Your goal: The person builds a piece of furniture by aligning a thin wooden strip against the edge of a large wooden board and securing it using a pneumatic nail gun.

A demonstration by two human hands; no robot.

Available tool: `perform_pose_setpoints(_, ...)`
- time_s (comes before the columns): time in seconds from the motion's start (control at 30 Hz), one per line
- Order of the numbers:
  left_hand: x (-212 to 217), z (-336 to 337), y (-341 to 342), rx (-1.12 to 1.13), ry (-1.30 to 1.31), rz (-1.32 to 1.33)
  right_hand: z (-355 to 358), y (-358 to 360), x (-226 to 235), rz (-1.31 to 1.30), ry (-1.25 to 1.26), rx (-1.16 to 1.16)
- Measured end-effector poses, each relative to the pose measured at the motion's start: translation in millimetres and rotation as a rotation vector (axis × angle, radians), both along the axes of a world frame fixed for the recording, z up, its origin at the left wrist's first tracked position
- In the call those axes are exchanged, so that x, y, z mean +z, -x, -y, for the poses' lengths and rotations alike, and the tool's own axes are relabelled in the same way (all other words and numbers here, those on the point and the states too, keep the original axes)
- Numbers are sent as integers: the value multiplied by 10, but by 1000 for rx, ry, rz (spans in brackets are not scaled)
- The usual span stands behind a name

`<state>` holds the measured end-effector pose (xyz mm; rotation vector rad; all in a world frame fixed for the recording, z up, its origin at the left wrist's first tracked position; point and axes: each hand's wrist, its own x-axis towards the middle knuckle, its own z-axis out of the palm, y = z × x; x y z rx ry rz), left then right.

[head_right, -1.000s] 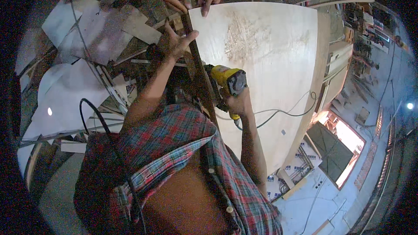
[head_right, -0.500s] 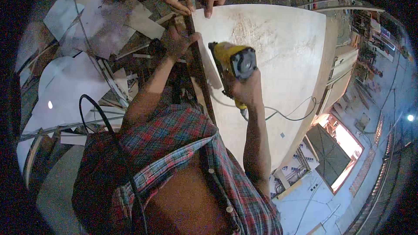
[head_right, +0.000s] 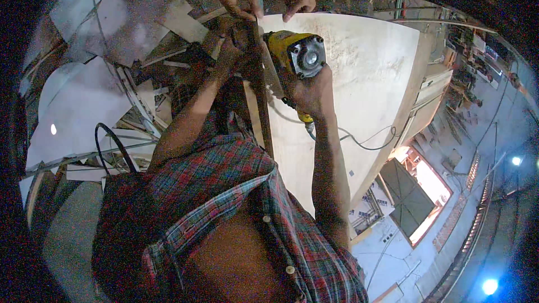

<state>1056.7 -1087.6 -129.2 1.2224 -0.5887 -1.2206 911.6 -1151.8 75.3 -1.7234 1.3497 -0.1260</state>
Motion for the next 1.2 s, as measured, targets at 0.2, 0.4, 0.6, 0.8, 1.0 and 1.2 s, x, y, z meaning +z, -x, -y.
perform_pose_setpoints(0.2,12,-23,29,-45,19,-285,9,-67,54,-4,-11,-60)
perform_pose_setpoints(0.4,-38,-12,42,-7,34,-175,11,-111,119,-46,-153,-151)
perform_pose_setpoints(0.6,-124,-7,73,-10,-49,-347,-25,-109,89,-16,-107,-79)
perform_pose_setpoints(0.8,-91,-25,48,-88,-108,-169,-73,-26,86,-32,-77,-79)
perform_pose_setpoints(1.0,-129,-80,61,-122,37,-262,-114,-100,119,-76,-23,-25)
perform_pose_setpoints(1.2,60,-305,-211,-213,-126,-73,-140,70,-29,-73,115,38)
